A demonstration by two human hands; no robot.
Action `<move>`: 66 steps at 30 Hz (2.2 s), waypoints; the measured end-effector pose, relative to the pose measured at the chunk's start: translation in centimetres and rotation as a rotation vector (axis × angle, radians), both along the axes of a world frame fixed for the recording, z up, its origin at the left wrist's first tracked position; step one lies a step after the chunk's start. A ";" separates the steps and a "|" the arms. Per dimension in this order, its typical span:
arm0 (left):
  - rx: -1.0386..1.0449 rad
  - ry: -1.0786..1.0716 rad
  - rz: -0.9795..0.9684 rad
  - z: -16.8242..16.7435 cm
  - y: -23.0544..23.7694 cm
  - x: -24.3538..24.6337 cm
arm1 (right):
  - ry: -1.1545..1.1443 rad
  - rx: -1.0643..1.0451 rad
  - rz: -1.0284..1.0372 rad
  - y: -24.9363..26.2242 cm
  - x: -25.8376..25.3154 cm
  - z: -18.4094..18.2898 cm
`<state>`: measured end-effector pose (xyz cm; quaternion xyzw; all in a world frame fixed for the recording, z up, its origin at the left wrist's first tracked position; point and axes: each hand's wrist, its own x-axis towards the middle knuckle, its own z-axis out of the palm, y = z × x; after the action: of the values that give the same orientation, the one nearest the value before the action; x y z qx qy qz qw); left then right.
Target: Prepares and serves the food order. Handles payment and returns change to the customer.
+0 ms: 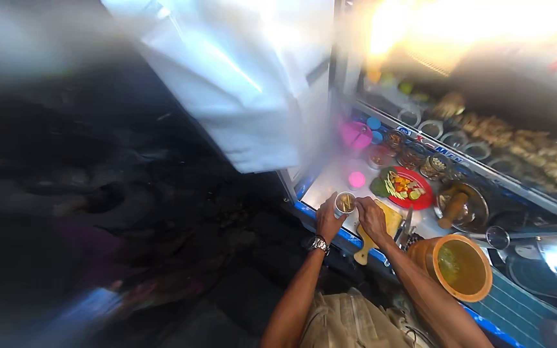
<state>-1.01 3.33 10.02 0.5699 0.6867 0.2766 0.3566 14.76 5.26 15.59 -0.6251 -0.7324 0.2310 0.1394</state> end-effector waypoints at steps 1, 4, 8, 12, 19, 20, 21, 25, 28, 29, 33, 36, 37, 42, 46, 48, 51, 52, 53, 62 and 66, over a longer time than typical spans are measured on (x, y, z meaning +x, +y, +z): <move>-0.002 0.003 0.001 -0.2 0.0 0.0 | -0.032 -0.007 0.020 -0.2 -0.2 -0.3; 0.006 -0.001 0.008 -0.4 0.1 0.1 | -0.019 -0.075 -0.023 -0.5 -1.2 0.1; 0.010 0.008 0.018 -0.6 0.0 0.3 | 0.094 -0.087 -0.120 -0.1 -1.3 0.3; 0.010 0.018 0.010 -0.5 0.1 0.2 | 0.011 0.022 -0.034 -0.3 -0.7 0.2; -0.008 0.025 -0.001 -0.1 0.1 0.1 | 0.017 -0.115 -0.086 -0.2 -1.6 1.2; -0.008 0.027 -0.001 -0.1 0.1 0.1 | 0.028 -0.125 -0.092 0.0 -1.5 1.3; -0.006 0.029 0.000 0.0 0.1 0.1 | 0.023 -0.116 -0.087 0.1 -1.4 1.5; -0.002 0.038 -0.005 -0.2 -0.1 0.3 | -0.078 -0.016 0.050 -0.7 -0.4 2.7; -0.015 0.046 -0.017 0.3 0.2 0.0 | -0.112 0.059 0.135 -0.8 0.2 4.2; -0.022 0.042 -0.021 0.4 0.2 0.0 | -0.105 0.078 0.147 -0.9 0.3 4.7; -0.025 0.037 -0.027 0.3 0.0 0.0 | -0.082 0.126 0.166 -1.5 0.5 5.6; -0.014 0.031 -0.032 0.2 -0.1 0.0 | -0.077 0.184 0.173 -1.9 0.5 6.2; -0.012 0.028 -0.033 0.3 -0.1 0.0 | -0.076 0.192 0.173 -2.0 0.5 6.3; -0.007 0.033 -0.035 0.3 0.1 -0.1 | -0.070 0.249 0.162 -1.8 0.4 6.9; -0.008 0.033 -0.032 0.4 0.0 -0.1 | -0.052 0.293 0.138 -1.8 0.3 7.7; -0.001 0.027 -0.032 0.3 0.0 -0.1 | -0.030 0.331 0.121 -1.7 0.3 7.8; -0.007 0.033 -0.030 0.3 0.1 -0.1 | -0.017 0.331 0.120 -1.3 0.1 6.7; -0.013 0.034 -0.031 0.3 0.1 -0.1 | -0.022 0.303 0.126 -1.2 0.1 6.1; -0.017 0.036 -0.032 0.3 0.1 0.0 | -0.024 0.279 0.134 -1.3 0.1 5.7; -0.011 0.027 -0.036 0.3 -0.1 -0.3 | 0.164 0.469 0.056 -3.8 2.0 5.5; -0.018 0.035 -0.037 0.4 0.0 -0.3 | 0.211 0.439 0.009 -5.2 2.8 3.5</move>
<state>-1.30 3.31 10.38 0.5839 0.6848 0.2537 0.3547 17.56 0.04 19.11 -0.5490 -0.7492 0.1309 0.3466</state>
